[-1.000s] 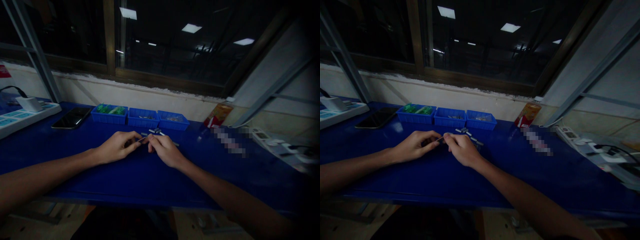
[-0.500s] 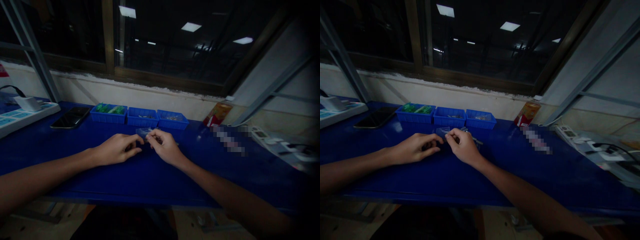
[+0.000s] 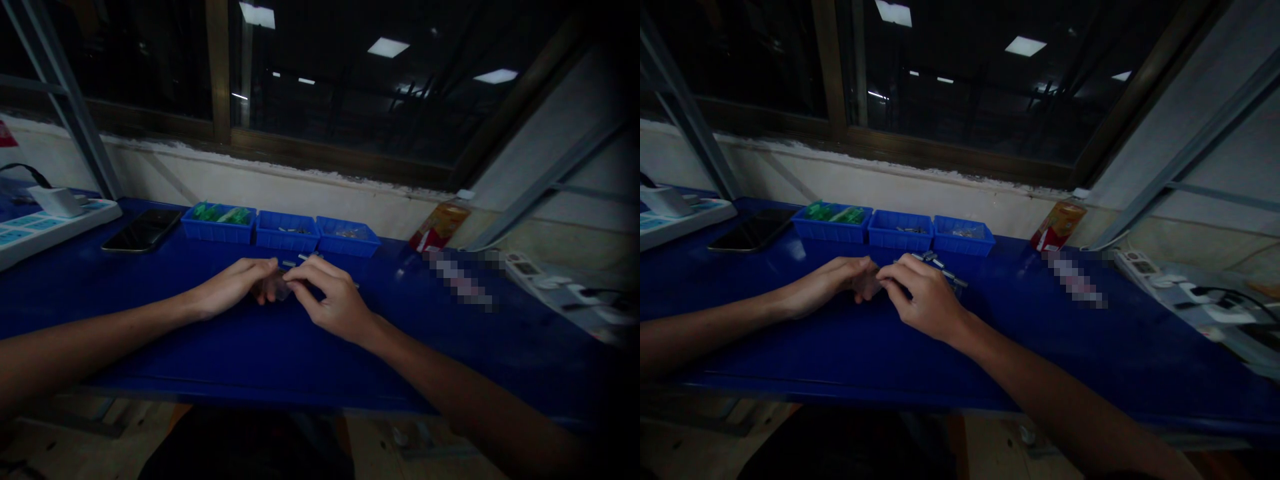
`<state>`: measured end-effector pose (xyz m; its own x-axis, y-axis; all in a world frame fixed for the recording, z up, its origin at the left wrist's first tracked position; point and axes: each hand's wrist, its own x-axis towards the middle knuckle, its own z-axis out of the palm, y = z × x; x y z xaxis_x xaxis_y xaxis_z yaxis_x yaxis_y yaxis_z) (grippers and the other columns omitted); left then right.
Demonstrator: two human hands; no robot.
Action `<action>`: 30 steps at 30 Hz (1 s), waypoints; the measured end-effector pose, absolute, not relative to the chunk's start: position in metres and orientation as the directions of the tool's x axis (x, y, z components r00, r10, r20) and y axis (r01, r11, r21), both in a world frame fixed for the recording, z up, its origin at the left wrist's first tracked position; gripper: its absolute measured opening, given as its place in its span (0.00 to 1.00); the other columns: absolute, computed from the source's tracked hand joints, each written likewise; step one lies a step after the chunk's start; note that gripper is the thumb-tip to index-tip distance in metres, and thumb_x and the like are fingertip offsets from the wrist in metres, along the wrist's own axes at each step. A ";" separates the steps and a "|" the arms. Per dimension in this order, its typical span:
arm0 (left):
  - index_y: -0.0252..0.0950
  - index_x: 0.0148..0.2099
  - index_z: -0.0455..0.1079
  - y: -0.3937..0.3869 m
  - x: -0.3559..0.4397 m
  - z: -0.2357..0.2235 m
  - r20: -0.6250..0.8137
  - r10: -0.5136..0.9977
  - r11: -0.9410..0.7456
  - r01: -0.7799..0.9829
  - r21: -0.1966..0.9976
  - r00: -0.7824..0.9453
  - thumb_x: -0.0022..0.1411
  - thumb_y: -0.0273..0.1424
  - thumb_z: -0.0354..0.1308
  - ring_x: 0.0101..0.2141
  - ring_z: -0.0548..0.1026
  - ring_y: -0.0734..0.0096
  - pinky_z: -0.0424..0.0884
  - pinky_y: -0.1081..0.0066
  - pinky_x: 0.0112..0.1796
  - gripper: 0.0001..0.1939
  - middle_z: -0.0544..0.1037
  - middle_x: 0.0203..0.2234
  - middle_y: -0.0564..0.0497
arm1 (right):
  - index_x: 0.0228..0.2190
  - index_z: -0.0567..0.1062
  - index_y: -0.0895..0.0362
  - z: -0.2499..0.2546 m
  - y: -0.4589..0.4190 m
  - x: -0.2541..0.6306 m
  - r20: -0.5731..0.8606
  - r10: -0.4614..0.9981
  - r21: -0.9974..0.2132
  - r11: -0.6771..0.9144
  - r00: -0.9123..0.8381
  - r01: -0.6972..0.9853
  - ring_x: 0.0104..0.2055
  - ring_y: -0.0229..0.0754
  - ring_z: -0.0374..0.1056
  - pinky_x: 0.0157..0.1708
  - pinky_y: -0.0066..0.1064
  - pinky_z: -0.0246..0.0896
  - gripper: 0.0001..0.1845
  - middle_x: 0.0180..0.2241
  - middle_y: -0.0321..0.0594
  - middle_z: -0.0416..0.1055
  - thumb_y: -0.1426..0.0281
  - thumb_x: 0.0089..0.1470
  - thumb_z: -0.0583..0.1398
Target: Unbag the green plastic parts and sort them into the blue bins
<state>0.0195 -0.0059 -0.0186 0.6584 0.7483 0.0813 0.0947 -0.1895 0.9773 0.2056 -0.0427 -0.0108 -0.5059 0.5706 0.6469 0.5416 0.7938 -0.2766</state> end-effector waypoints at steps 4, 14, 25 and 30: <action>0.33 0.28 0.62 -0.007 0.019 -0.018 0.115 0.747 -0.259 0.127 0.958 0.655 0.59 0.37 0.49 0.22 0.64 0.77 0.61 0.74 0.27 0.13 0.66 0.20 0.55 | 0.36 0.71 0.57 -0.012 -0.041 0.206 0.602 0.601 -0.294 0.779 -0.525 0.554 0.34 0.37 0.64 0.35 0.30 0.60 0.09 0.31 0.39 0.66 0.74 0.53 0.53; 0.32 0.31 0.62 -0.006 0.019 -0.020 0.213 0.762 -0.345 0.104 0.933 0.612 0.60 0.34 0.48 0.23 0.64 0.78 0.61 0.75 0.27 0.10 0.65 0.22 0.56 | 0.38 0.70 0.56 -0.011 -0.042 0.207 0.546 0.621 -0.305 0.773 -0.563 0.557 0.34 0.37 0.61 0.36 0.30 0.58 0.12 0.33 0.39 0.64 0.77 0.52 0.51; 0.32 0.37 0.66 -0.003 0.015 -0.016 0.454 0.736 -0.613 0.209 0.762 0.503 0.59 0.29 0.50 0.33 0.71 0.71 0.65 0.71 0.34 0.07 0.73 0.32 0.49 | 0.29 0.73 0.58 -0.013 -0.035 0.203 0.342 0.845 -0.674 0.526 -0.411 0.519 0.35 0.36 0.61 0.35 0.31 0.58 0.21 0.30 0.39 0.62 0.60 0.58 0.45; 0.34 0.34 0.68 -0.011 0.014 -0.009 0.556 0.582 -0.789 0.245 0.564 0.593 0.58 0.24 0.49 0.34 0.70 0.72 0.64 0.71 0.38 0.07 0.71 0.31 0.50 | 0.22 0.70 0.59 -0.015 -0.035 0.200 0.254 0.887 -0.803 0.415 -0.385 0.428 0.30 0.35 0.60 0.29 0.29 0.58 0.17 0.25 0.36 0.61 0.60 0.53 0.53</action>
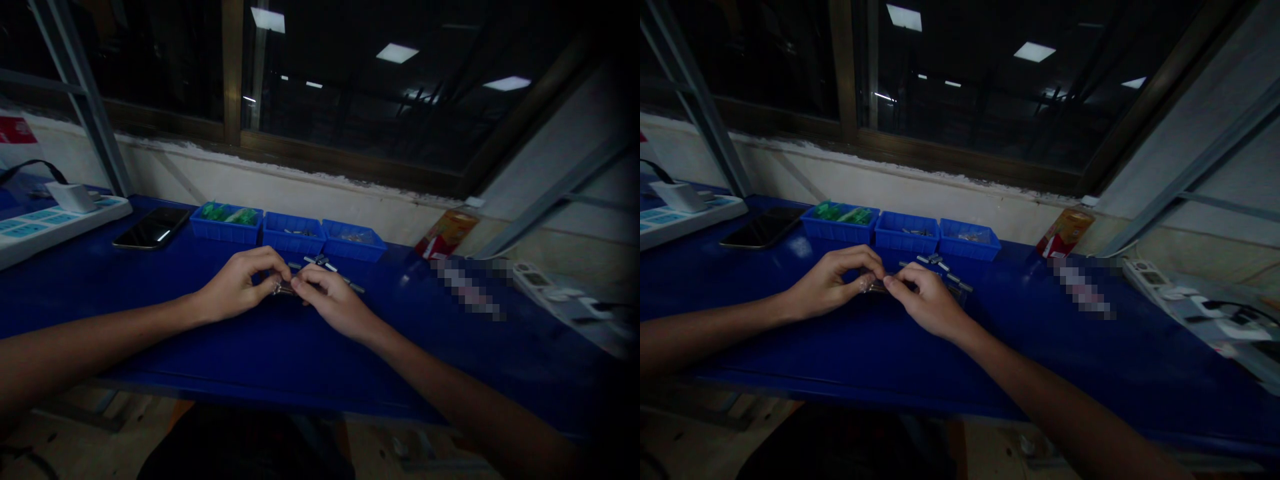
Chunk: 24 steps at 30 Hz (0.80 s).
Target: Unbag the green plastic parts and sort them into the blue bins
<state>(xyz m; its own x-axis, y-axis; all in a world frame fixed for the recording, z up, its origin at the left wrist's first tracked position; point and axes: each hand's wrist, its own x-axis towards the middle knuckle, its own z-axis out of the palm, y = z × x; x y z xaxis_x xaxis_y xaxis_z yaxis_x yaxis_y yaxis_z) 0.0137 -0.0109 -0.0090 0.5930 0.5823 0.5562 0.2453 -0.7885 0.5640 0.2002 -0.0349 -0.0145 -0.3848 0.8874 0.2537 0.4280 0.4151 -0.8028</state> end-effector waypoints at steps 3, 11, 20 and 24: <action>0.34 0.34 0.68 -0.012 0.014 -0.009 0.544 0.592 -0.784 0.271 0.558 0.595 0.58 0.24 0.50 0.34 0.70 0.72 0.64 0.71 0.38 0.06 0.71 0.31 0.50 | 0.25 0.70 0.59 -0.014 -0.038 0.197 0.202 0.923 -0.909 0.301 -0.328 0.287 0.28 0.34 0.61 0.26 0.27 0.58 0.10 0.25 0.35 0.64 0.64 0.50 0.57; 0.34 0.50 0.58 -0.005 0.018 -0.019 0.409 0.768 -0.597 0.322 0.735 0.492 0.57 0.32 0.53 0.38 0.68 0.69 0.64 0.70 0.35 0.18 0.70 0.38 0.47 | 0.26 0.69 0.59 -0.015 -0.030 0.201 0.287 0.943 -0.921 0.320 -0.168 0.222 0.22 0.31 0.61 0.23 0.25 0.56 0.08 0.20 0.33 0.65 0.66 0.48 0.58; 0.31 0.39 0.68 -0.001 0.019 -0.017 -0.080 0.850 -0.021 0.185 0.983 0.521 0.59 0.52 0.37 0.18 0.59 0.79 0.50 0.77 0.19 0.31 0.68 0.25 0.51 | 0.27 0.71 0.57 -0.013 -0.037 0.204 0.669 0.721 -0.517 0.626 -0.181 0.584 0.25 0.34 0.63 0.26 0.27 0.59 0.04 0.23 0.36 0.67 0.70 0.50 0.57; 0.31 0.38 0.69 -0.006 0.019 -0.012 -0.164 0.806 0.119 0.114 0.986 0.569 0.57 0.55 0.35 0.18 0.59 0.80 0.48 0.77 0.20 0.34 0.68 0.24 0.51 | 0.28 0.71 0.56 -0.007 -0.045 0.204 0.750 0.599 -0.333 0.708 -0.280 0.623 0.28 0.35 0.65 0.29 0.29 0.61 0.04 0.26 0.37 0.68 0.73 0.51 0.56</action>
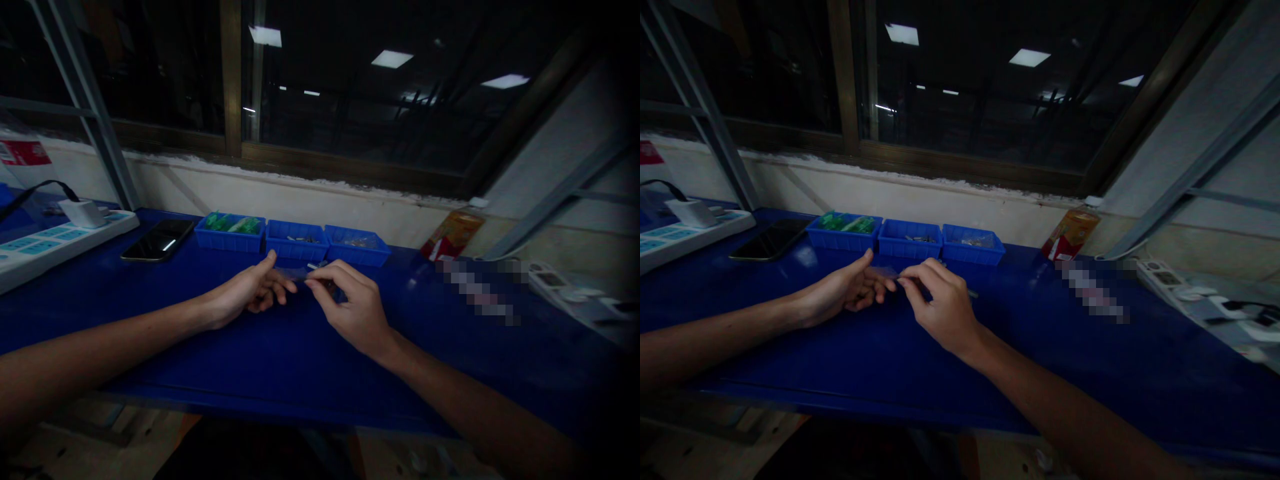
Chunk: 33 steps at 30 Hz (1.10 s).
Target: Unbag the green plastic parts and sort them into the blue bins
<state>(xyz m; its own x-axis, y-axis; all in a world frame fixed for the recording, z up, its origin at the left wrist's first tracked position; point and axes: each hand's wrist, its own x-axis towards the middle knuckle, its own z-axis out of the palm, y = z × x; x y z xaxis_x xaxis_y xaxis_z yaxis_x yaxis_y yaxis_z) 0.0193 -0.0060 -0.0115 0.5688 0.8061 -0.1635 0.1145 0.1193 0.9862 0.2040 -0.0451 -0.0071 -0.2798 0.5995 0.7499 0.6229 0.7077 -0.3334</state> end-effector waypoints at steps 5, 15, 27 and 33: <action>0.32 0.32 0.67 -0.008 0.020 -0.011 -0.117 0.796 0.064 0.111 0.992 0.594 0.56 0.47 0.50 0.19 0.58 0.81 0.48 0.77 0.21 0.21 0.67 0.22 0.54 | 0.30 0.72 0.56 -0.009 -0.044 0.205 0.750 0.554 -0.291 0.767 -0.361 0.573 0.32 0.35 0.66 0.31 0.29 0.63 0.06 0.29 0.38 0.69 0.75 0.51 0.55; 0.33 0.34 0.64 -0.001 0.021 -0.015 0.056 0.878 -0.112 0.092 0.989 0.475 0.54 0.33 0.56 0.21 0.61 0.81 0.53 0.78 0.23 0.09 0.66 0.22 0.56 | 0.37 0.71 0.55 -0.011 -0.043 0.205 0.501 0.736 -0.454 0.671 -0.455 0.586 0.45 0.42 0.60 0.40 0.36 0.62 0.11 0.43 0.44 0.60 0.71 0.48 0.58; 0.35 0.36 0.67 -0.011 0.014 -0.011 0.483 0.639 -0.742 0.315 0.592 0.599 0.56 0.25 0.51 0.32 0.69 0.73 0.63 0.74 0.31 0.06 0.71 0.31 0.51 | 0.25 0.73 0.59 -0.018 -0.027 0.203 0.262 0.950 -0.914 0.300 -0.169 0.274 0.31 0.36 0.63 0.28 0.27 0.59 0.18 0.29 0.39 0.66 0.58 0.52 0.54; 0.35 0.36 0.68 -0.010 0.015 -0.012 0.491 0.614 -0.765 0.310 0.565 0.618 0.56 0.24 0.51 0.33 0.68 0.73 0.64 0.73 0.34 0.06 0.70 0.33 0.51 | 0.24 0.72 0.60 -0.015 -0.031 0.199 0.259 0.961 -0.951 0.272 -0.100 0.150 0.22 0.31 0.60 0.23 0.25 0.56 0.09 0.20 0.33 0.65 0.66 0.47 0.59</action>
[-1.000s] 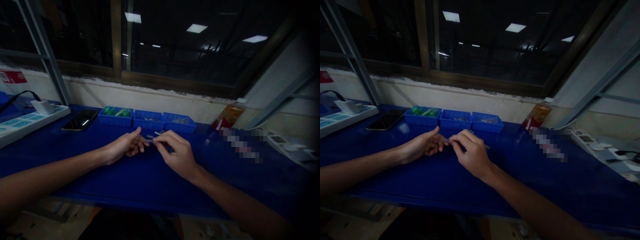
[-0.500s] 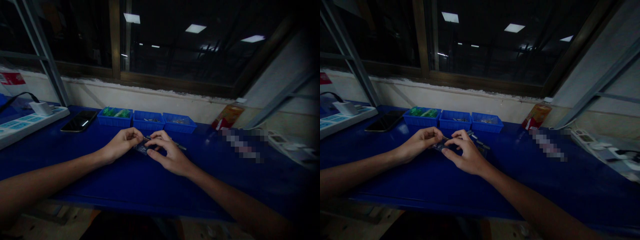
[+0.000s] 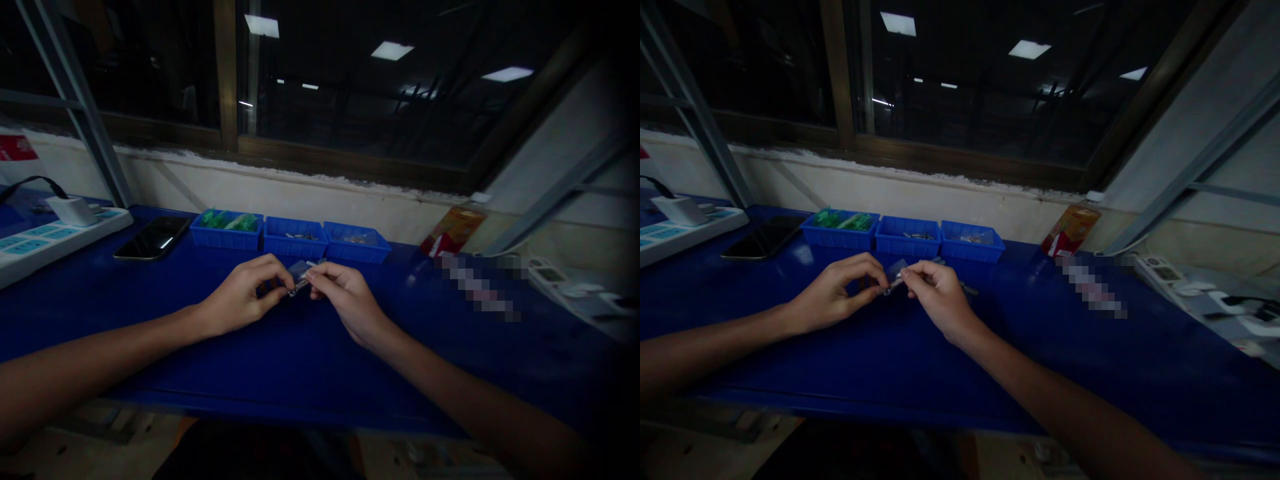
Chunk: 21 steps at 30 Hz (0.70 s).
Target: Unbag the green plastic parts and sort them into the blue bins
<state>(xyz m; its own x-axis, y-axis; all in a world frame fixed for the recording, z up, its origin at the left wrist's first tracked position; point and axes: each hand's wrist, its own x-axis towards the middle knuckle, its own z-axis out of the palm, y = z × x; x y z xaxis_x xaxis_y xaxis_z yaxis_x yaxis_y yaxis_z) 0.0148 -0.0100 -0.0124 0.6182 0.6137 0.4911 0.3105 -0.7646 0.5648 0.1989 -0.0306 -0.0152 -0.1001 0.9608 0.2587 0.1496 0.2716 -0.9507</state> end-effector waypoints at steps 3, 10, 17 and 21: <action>0.35 0.37 0.67 -0.006 0.017 -0.016 0.391 0.717 -0.649 0.349 0.676 0.577 0.56 0.28 0.53 0.33 0.68 0.72 0.63 0.73 0.32 0.05 0.70 0.34 0.50 | 0.26 0.70 0.59 -0.016 -0.029 0.200 0.330 0.941 -0.922 0.338 -0.074 0.188 0.21 0.31 0.60 0.22 0.26 0.56 0.07 0.19 0.32 0.64 0.67 0.47 0.59; 0.31 0.37 0.68 0.000 0.019 -0.018 -0.015 0.839 -0.068 0.132 0.989 0.544 0.60 0.47 0.41 0.27 0.66 0.72 0.58 0.73 0.28 0.24 0.70 0.27 0.49 | 0.30 0.71 0.57 -0.019 -0.031 0.206 0.593 0.782 -0.625 0.597 -0.191 0.502 0.27 0.35 0.65 0.28 0.29 0.60 0.05 0.25 0.36 0.69 0.70 0.51 0.56; 0.32 0.34 0.67 -0.003 0.019 -0.019 -0.016 0.817 -0.029 0.068 0.997 0.577 0.55 0.42 0.53 0.25 0.63 0.77 0.55 0.75 0.26 0.15 0.69 0.25 0.53 | 0.32 0.72 0.58 -0.012 -0.044 0.203 0.712 0.554 -0.302 0.796 -0.432 0.524 0.33 0.36 0.66 0.35 0.30 0.62 0.06 0.30 0.39 0.70 0.76 0.51 0.55; 0.33 0.33 0.64 -0.004 0.022 -0.019 0.046 0.798 -0.090 0.044 0.995 0.601 0.55 0.35 0.55 0.22 0.62 0.80 0.53 0.76 0.25 0.10 0.66 0.22 0.56 | 0.32 0.71 0.57 -0.010 -0.045 0.204 0.671 0.564 -0.303 0.801 -0.481 0.516 0.33 0.37 0.66 0.34 0.31 0.62 0.08 0.30 0.40 0.69 0.77 0.50 0.54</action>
